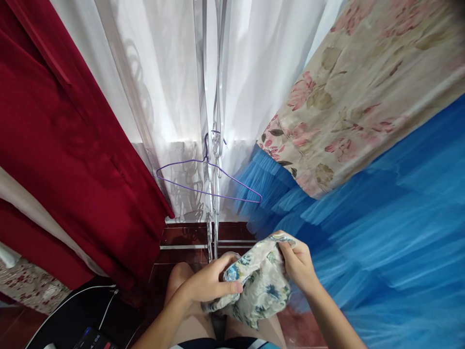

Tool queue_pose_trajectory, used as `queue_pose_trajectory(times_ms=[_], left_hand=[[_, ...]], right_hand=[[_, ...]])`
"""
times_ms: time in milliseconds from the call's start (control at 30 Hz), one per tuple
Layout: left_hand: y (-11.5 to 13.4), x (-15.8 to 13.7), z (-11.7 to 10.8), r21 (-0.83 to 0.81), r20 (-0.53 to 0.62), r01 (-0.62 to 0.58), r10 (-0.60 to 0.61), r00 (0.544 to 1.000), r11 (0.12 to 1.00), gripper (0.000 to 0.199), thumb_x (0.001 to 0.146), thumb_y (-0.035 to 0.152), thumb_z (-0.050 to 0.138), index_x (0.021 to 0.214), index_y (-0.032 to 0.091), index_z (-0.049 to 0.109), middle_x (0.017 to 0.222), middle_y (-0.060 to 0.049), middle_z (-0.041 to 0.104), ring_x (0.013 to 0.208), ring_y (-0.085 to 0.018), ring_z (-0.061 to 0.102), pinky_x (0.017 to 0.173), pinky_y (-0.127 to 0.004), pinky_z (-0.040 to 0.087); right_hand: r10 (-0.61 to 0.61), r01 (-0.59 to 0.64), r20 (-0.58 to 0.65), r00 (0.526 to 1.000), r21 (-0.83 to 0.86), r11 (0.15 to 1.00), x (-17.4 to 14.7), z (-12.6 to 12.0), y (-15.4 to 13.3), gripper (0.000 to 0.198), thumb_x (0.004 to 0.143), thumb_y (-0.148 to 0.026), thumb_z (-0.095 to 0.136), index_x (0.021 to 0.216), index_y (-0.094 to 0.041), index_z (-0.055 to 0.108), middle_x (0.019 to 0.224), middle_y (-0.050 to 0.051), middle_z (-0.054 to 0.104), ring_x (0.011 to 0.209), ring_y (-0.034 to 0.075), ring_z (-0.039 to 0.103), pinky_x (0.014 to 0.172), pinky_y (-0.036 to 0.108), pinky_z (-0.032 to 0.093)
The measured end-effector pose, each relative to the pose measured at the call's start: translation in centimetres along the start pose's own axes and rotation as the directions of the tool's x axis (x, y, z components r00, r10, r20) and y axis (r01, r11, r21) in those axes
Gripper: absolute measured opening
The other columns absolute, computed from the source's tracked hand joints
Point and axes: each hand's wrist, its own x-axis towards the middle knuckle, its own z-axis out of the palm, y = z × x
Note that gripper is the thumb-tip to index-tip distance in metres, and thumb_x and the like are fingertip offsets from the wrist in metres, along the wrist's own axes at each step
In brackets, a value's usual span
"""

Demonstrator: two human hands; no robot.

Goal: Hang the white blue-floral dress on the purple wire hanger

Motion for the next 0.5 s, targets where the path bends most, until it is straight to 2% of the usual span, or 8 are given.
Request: queue_pose_trajectory(times_ms=[33,100,167,233,333,433,500], left_hand=[[0.1,-0.2,-0.1,0.066,-0.013,0.002,-0.001,1.000,0.998,0.039,0.079,0.037,0.072,0.113,0.021,0.063,0.103,-0.004,0.065,0.095,-0.021,0.059,0.082,-0.027,0.046],[0.3,-0.7,-0.7,0.229,-0.110,0.016,0.009,0.994,0.973,0.024,0.078,0.037,0.071,0.097,0.021,0.069,0.088,-0.003,0.066,0.083,-0.020,0.059,0.073,-0.027,0.046],[0.7,-1.3,-1.5,0.370,-0.243,0.037,0.058,0.968,0.928,0.015,0.082,0.035,0.066,0.077,0.021,0.067,0.071,-0.001,0.061,0.069,-0.018,0.054,0.063,-0.026,0.042],[1.6,-2.0,-2.4,0.472,-0.329,0.059,0.114,0.937,0.879,0.026,0.088,0.035,0.058,0.067,0.020,0.059,0.062,0.001,0.051,0.061,-0.015,0.047,0.057,-0.025,0.037],[3.7,-3.1,-3.6,0.574,-0.364,0.054,0.196,0.911,0.817,0.034,0.094,0.034,0.051,0.063,0.019,0.049,0.059,0.003,0.042,0.058,-0.012,0.041,0.054,-0.024,0.034],[5.7,-4.0,-4.6,0.628,-0.406,0.013,0.313,0.859,0.778,0.032,0.095,0.033,0.051,0.067,0.019,0.053,0.065,0.000,0.049,0.062,-0.014,0.048,0.059,-0.024,0.040],[6.2,-4.5,-5.6,0.651,-0.424,-0.004,0.369,0.827,0.759,0.027,0.095,0.033,0.052,0.073,0.019,0.060,0.072,-0.003,0.058,0.069,-0.017,0.056,0.066,-0.026,0.045]], right_hand=[[-0.016,0.016,-0.038,0.999,-0.019,1.000,0.9,-0.7,-0.2,0.029,0.090,-0.042,0.057,0.072,-0.022,0.067,0.065,0.004,0.061,0.059,0.020,0.056,0.056,0.031,0.045],[-0.074,0.063,-0.166,0.983,-0.070,0.996,3.5,-2.1,-0.7,0.031,0.087,-0.043,0.061,0.064,-0.021,0.062,0.059,0.002,0.056,0.054,0.017,0.051,0.052,0.030,0.041],[-0.130,0.104,-0.273,0.953,-0.108,0.989,7.1,-2.9,-1.5,0.041,0.084,-0.044,0.064,0.052,-0.022,0.050,0.048,-0.003,0.043,0.046,0.012,0.036,0.045,0.029,0.030],[-0.144,0.130,-0.167,0.975,-0.091,0.987,11.2,-2.6,-2.5,0.048,0.082,-0.047,0.065,0.048,-0.022,0.043,0.046,-0.004,0.036,0.046,0.010,0.030,0.046,0.029,0.024],[-0.118,0.119,0.034,0.992,-0.007,0.993,17.0,0.3,-3.9,0.054,0.082,-0.055,0.062,0.047,-0.022,0.040,0.045,-0.006,0.034,0.045,0.007,0.027,0.045,0.028,0.021],[-0.078,0.066,0.196,0.977,0.068,0.996,20.7,4.2,-4.9,0.058,0.076,-0.062,0.067,0.046,-0.022,0.039,0.041,-0.008,0.033,0.042,0.006,0.025,0.042,0.024,0.018],[-0.038,0.008,0.299,0.954,0.101,0.995,21.6,6.1,-5.2,0.058,0.073,-0.063,0.070,0.045,-0.021,0.043,0.039,-0.007,0.036,0.039,0.006,0.027,0.039,0.023,0.020]])
